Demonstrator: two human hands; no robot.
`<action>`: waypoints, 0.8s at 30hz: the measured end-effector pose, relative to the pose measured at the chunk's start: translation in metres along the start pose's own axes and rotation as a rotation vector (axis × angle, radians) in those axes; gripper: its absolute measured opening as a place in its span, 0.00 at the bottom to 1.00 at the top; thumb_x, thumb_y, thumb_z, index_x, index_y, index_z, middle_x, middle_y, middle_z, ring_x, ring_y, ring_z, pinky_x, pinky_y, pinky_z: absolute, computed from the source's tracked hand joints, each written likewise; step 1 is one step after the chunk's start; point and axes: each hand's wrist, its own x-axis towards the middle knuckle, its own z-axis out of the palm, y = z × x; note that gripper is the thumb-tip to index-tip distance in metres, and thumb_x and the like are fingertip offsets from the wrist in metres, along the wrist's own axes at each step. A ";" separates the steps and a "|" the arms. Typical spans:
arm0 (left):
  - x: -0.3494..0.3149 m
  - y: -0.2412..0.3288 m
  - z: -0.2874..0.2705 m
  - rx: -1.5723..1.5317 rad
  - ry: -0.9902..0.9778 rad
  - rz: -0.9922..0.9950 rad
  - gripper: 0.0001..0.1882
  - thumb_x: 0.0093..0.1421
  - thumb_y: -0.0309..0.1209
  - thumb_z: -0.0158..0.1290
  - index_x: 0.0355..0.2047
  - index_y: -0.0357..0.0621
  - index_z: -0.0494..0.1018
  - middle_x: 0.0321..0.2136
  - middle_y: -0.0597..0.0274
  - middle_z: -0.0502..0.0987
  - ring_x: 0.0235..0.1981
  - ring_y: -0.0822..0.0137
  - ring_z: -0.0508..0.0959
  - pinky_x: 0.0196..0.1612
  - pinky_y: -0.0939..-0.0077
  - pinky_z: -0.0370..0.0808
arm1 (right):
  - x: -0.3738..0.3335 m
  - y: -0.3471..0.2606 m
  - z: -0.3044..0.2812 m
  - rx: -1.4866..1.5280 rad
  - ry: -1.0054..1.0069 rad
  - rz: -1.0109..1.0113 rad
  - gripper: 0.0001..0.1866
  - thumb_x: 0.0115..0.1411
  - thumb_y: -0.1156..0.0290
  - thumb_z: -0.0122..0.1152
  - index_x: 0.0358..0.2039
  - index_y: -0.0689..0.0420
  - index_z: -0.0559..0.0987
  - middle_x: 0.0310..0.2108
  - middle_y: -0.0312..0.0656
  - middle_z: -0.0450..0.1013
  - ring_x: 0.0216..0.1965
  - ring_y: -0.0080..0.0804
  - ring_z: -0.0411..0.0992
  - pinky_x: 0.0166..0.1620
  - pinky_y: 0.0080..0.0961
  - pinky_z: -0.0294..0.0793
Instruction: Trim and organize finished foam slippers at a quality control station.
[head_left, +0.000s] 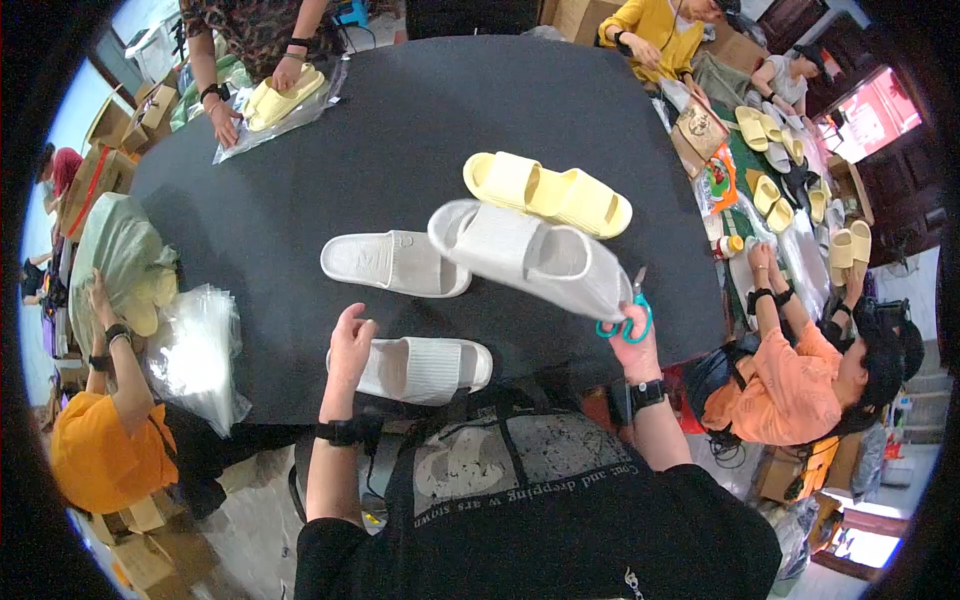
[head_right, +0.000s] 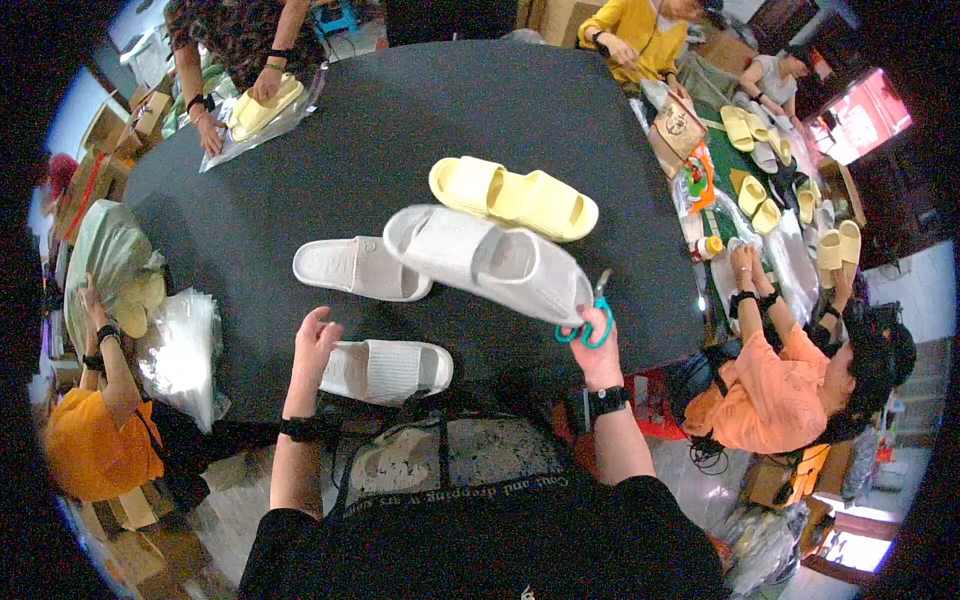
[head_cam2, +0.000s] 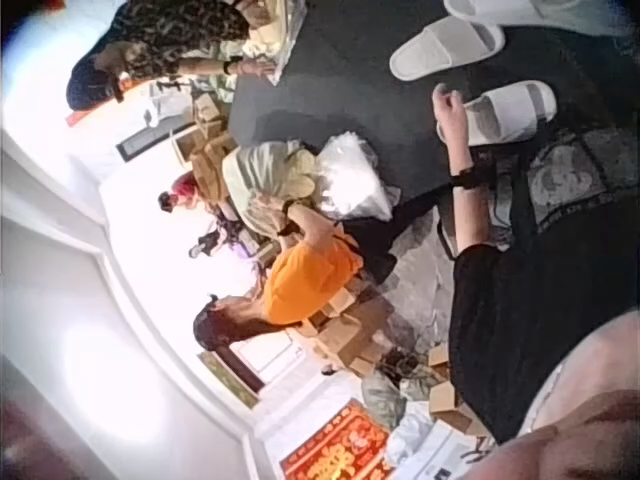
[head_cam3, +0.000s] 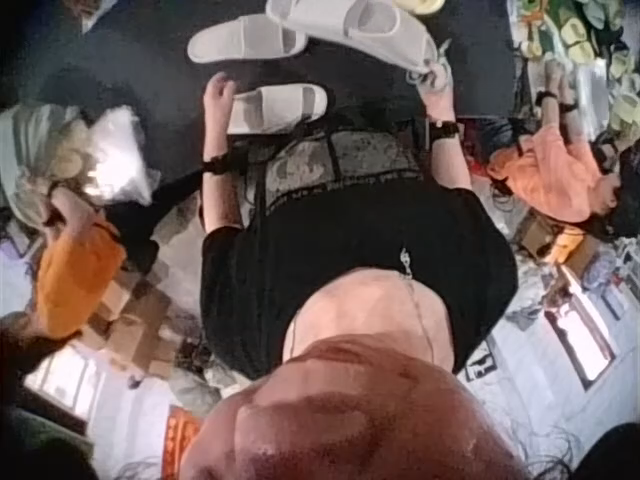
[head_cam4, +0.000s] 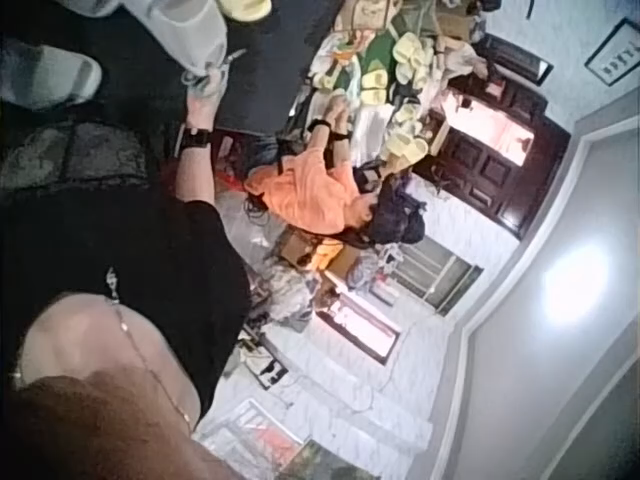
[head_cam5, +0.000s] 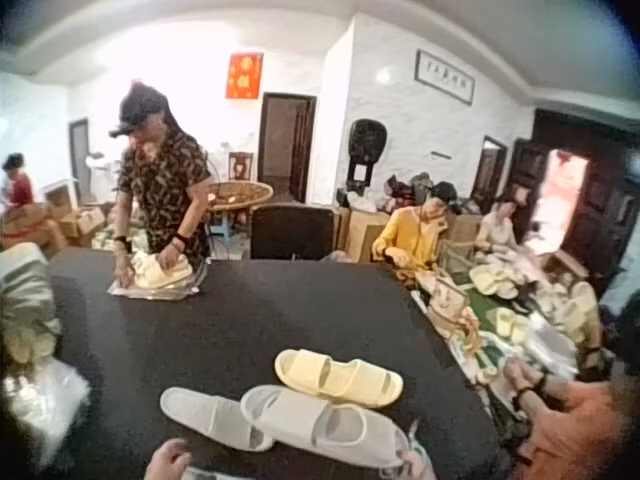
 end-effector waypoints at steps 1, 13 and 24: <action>-0.001 0.001 0.001 0.007 -0.030 -0.048 0.22 0.58 0.25 0.48 0.53 0.34 0.62 0.32 0.57 0.76 0.31 0.72 0.74 0.37 0.78 0.72 | 0.005 -0.004 0.000 0.037 -0.012 -0.052 0.14 0.52 0.69 0.55 0.40 0.60 0.73 0.37 0.38 0.73 0.34 0.28 0.69 0.31 0.24 0.67; 0.010 0.026 0.026 -0.130 -0.099 -0.082 0.34 0.58 0.25 0.48 0.63 0.39 0.49 0.28 0.59 0.76 0.26 0.75 0.73 0.28 0.82 0.71 | 0.046 -0.058 0.061 0.191 0.137 -0.377 0.12 0.58 0.67 0.57 0.40 0.60 0.72 0.37 0.42 0.73 0.35 0.32 0.72 0.35 0.30 0.72; 0.019 0.026 0.042 -0.094 -0.271 -0.178 0.20 0.57 0.27 0.48 0.50 0.33 0.65 0.28 0.57 0.77 0.26 0.73 0.74 0.29 0.81 0.70 | 0.020 0.011 0.059 -0.328 0.058 0.105 0.17 0.55 0.69 0.61 0.44 0.59 0.68 0.27 0.41 0.72 0.25 0.27 0.73 0.23 0.22 0.73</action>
